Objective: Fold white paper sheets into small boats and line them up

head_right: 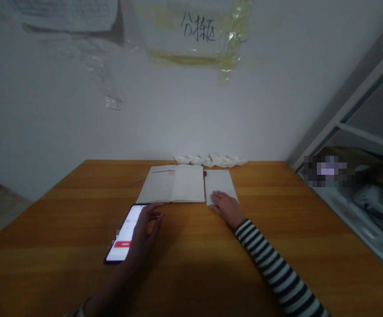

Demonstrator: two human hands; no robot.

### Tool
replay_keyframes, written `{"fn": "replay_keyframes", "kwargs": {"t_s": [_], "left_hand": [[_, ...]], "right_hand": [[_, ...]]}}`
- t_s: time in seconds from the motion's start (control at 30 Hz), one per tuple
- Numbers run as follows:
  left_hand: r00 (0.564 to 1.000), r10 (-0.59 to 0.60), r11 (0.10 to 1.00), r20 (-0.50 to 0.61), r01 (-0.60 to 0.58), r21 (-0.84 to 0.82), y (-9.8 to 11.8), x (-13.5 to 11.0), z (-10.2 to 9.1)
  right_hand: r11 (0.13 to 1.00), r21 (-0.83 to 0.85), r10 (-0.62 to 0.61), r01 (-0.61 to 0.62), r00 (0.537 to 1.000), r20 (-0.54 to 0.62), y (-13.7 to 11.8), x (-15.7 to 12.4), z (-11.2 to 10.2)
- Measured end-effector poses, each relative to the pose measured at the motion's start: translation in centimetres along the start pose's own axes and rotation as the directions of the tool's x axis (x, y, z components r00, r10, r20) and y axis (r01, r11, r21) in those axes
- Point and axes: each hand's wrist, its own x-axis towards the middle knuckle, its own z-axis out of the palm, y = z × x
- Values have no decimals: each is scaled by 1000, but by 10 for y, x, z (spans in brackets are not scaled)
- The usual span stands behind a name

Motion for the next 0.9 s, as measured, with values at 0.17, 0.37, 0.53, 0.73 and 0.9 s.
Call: {"fn": "replay_keyframes", "kwargs": {"t_s": [0.17,0.37,0.53,0.73,0.9], "left_hand": [[1000,2,1000,19,-2,5,-1,0,0],[999,7,1000,44,-7,7,-1,0,0],[998,15,1000,67,-15,5,2,-1,0],[994,-1,1000,111,-1,19,-2,-4,3],[966,12,999,260,-22,36,4,-9,1]], "right_hand": [[996,-80,-26,35,993,113,-9,11,-16],[987,-150,-32,62,980,195,-15,14,-27],[987,-153,-18,52,976,218,-20,17,-30],[994,-107,51,-31,981,186,-6,13,-38],[987,-135,113,-88,976,187,-46,-18,-39]]}}
